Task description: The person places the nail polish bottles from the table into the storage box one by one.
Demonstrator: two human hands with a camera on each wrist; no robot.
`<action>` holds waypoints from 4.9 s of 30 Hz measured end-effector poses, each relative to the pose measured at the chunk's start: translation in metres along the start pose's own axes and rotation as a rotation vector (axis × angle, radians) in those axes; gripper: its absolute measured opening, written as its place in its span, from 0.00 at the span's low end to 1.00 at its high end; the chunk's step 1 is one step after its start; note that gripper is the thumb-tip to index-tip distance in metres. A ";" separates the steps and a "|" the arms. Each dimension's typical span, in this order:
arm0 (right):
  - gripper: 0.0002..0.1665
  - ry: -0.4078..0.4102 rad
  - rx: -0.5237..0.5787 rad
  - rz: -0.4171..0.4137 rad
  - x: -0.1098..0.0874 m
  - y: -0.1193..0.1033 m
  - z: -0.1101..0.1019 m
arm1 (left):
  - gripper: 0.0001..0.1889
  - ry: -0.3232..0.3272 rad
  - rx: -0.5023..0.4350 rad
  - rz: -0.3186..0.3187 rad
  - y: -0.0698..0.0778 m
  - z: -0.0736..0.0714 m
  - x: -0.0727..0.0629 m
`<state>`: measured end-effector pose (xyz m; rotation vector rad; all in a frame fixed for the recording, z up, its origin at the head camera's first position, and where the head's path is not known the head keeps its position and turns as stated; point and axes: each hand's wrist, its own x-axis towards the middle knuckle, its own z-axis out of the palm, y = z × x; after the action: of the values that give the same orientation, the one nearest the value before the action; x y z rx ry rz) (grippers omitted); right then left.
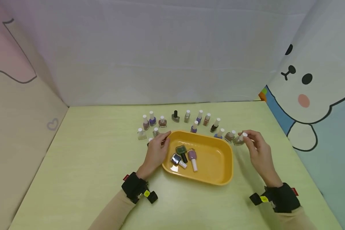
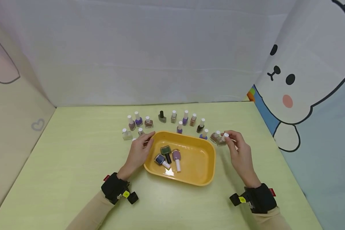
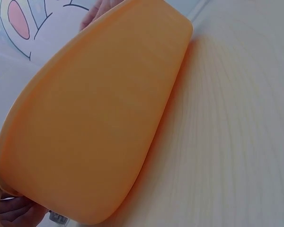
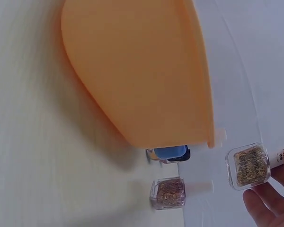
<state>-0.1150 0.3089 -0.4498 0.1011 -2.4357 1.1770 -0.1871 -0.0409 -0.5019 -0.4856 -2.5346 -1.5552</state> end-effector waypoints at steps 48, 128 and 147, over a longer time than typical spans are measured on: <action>0.10 -1.110 -0.334 -0.372 0.054 -0.055 0.078 | 0.17 -0.001 0.037 0.018 0.001 0.000 0.003; 0.20 -0.078 -0.097 -0.099 0.048 0.002 0.036 | 0.16 0.018 0.043 0.027 0.000 0.002 0.002; 0.34 -0.231 -0.021 0.350 0.035 0.026 0.037 | 0.16 0.014 0.030 0.018 0.001 0.003 0.000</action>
<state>-0.1660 0.3009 -0.4745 -0.2174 -2.7471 1.3483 -0.1868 -0.0383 -0.5023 -0.4916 -2.5320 -1.5072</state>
